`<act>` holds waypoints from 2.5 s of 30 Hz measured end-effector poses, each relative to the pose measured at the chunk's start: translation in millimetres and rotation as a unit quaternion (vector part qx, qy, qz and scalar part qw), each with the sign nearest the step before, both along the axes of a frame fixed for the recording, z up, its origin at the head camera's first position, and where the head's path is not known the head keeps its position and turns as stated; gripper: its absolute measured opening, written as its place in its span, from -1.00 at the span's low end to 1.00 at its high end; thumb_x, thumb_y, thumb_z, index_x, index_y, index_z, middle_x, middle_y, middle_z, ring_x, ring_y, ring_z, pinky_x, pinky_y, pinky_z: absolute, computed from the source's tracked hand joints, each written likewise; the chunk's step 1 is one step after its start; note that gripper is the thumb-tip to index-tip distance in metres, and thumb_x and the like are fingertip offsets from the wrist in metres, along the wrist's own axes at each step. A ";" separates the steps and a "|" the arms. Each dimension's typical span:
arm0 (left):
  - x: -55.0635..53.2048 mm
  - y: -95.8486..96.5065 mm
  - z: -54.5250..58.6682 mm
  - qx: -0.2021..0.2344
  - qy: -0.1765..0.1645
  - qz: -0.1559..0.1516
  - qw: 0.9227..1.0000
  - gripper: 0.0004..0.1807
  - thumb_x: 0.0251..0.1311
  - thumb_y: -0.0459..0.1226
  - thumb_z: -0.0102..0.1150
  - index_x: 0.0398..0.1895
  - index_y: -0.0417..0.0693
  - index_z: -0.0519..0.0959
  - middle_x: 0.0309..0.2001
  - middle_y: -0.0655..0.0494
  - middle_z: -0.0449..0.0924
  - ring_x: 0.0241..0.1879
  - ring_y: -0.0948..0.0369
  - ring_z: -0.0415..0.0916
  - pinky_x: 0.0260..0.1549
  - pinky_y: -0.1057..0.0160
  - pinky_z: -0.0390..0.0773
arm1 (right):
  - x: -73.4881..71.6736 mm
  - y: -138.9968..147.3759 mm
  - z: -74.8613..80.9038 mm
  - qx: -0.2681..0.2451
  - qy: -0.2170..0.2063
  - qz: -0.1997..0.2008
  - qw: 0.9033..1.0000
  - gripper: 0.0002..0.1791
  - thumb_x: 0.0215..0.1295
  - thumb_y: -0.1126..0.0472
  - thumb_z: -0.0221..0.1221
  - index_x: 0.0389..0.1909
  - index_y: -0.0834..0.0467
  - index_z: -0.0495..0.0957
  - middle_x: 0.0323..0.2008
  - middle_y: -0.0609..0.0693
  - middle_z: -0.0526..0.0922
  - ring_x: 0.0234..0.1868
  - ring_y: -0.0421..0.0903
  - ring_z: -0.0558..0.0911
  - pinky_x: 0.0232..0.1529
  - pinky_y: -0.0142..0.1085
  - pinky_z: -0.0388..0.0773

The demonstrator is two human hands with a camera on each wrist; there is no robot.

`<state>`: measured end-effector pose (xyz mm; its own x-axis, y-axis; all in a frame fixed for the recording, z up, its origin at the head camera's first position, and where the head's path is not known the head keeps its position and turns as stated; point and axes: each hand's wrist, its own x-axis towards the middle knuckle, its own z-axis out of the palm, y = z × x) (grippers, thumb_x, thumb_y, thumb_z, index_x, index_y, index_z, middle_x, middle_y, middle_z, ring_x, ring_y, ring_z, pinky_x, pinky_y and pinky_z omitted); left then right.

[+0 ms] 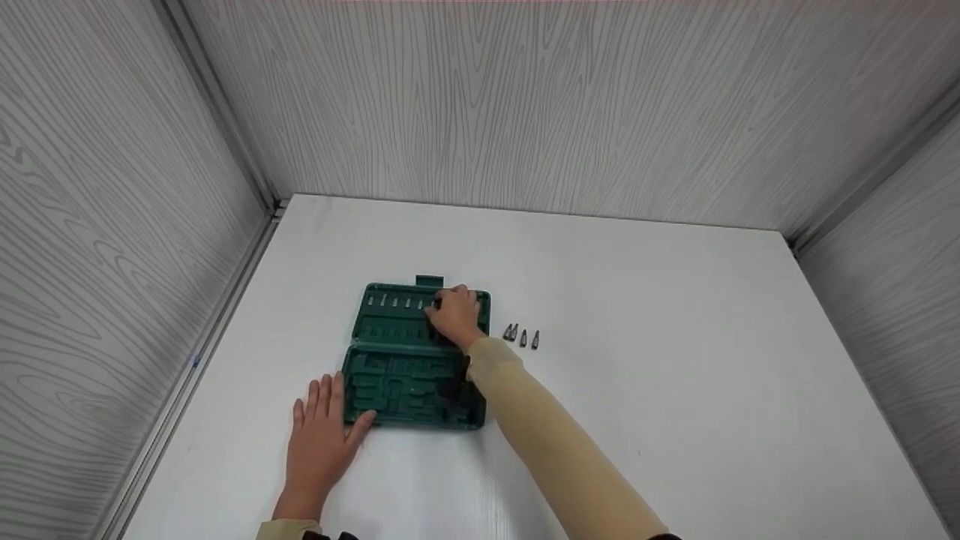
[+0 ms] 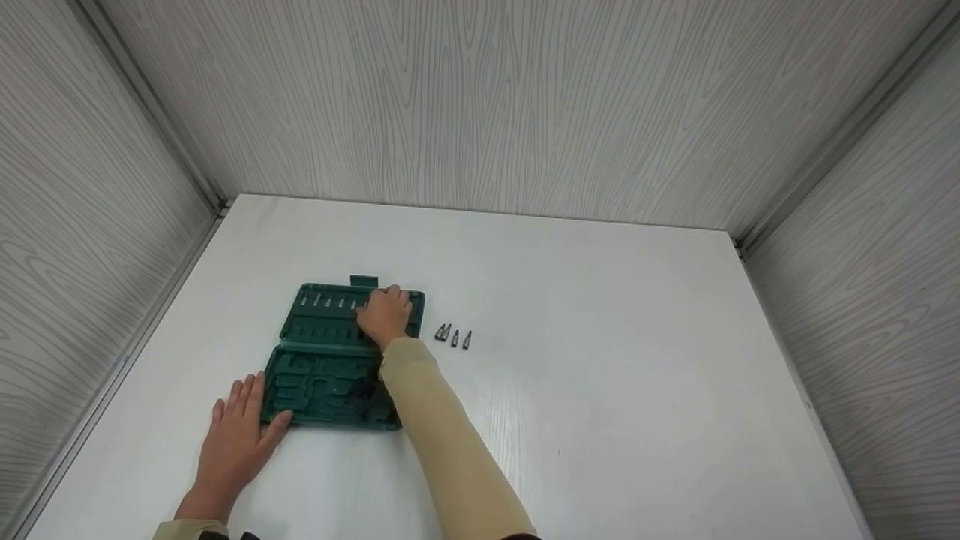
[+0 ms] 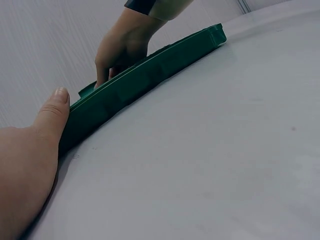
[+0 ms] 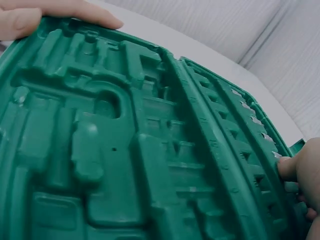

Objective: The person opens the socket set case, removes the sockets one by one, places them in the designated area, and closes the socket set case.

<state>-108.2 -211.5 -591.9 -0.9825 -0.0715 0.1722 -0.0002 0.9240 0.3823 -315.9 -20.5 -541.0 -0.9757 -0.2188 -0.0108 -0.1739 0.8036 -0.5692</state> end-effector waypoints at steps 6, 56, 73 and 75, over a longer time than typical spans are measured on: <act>1.4 -0.8 0.9 -0.001 0.004 -0.003 1.000 -0.05 0.23 0.28 -0.19 0.45 -0.18 -0.09 0.41 -0.25 -0.06 0.40 -0.13 -0.20 0.29 -0.15 -0.24 | -0.2 -0.6 2.1 -0.037 -0.018 -0.009 0.999 -0.66 0.27 0.05 0.16 -0.02 0.12 0.46 -0.01 0.11 0.38 -0.02 0.04 0.29 0.08 -0.09 0.22; -0.2 5.7 -0.3 -0.004 0.012 -0.008 1.000 -0.06 0.23 0.29 -0.21 0.45 -0.17 -0.07 0.41 -0.22 -0.04 0.40 -0.12 -0.19 0.28 -0.16 -0.21 | 1.5 7.7 -6.9 -0.167 0.051 -0.091 0.980 -0.84 0.32 0.14 0.13 -0.18 0.11 0.59 -0.24 -0.02 0.51 -0.17 -0.07 0.40 -0.05 -0.16 0.33; 1.3 -0.1 0.4 -0.003 0.011 -0.004 1.000 -0.05 0.23 0.28 -0.19 0.45 -0.17 -0.08 0.40 -0.24 -0.04 0.40 -0.12 -0.19 0.29 -0.15 -0.24 | 7.6 26.1 0.6 -0.272 0.076 0.002 0.959 -0.83 0.30 0.20 0.14 -0.20 0.23 0.55 -0.23 0.05 0.53 -0.18 -0.08 0.50 -0.11 -0.24 0.45; 1.3 -0.3 0.2 -0.002 0.011 -0.004 1.000 -0.05 0.23 0.28 -0.19 0.45 -0.17 -0.08 0.40 -0.24 -0.04 0.40 -0.12 -0.19 0.29 -0.15 -0.24 | 10.0 29.5 2.1 -0.275 0.078 0.008 0.958 -0.83 0.30 0.19 0.15 -0.21 0.22 0.55 -0.24 0.04 0.53 -0.18 -0.08 0.49 -0.11 -0.23 0.44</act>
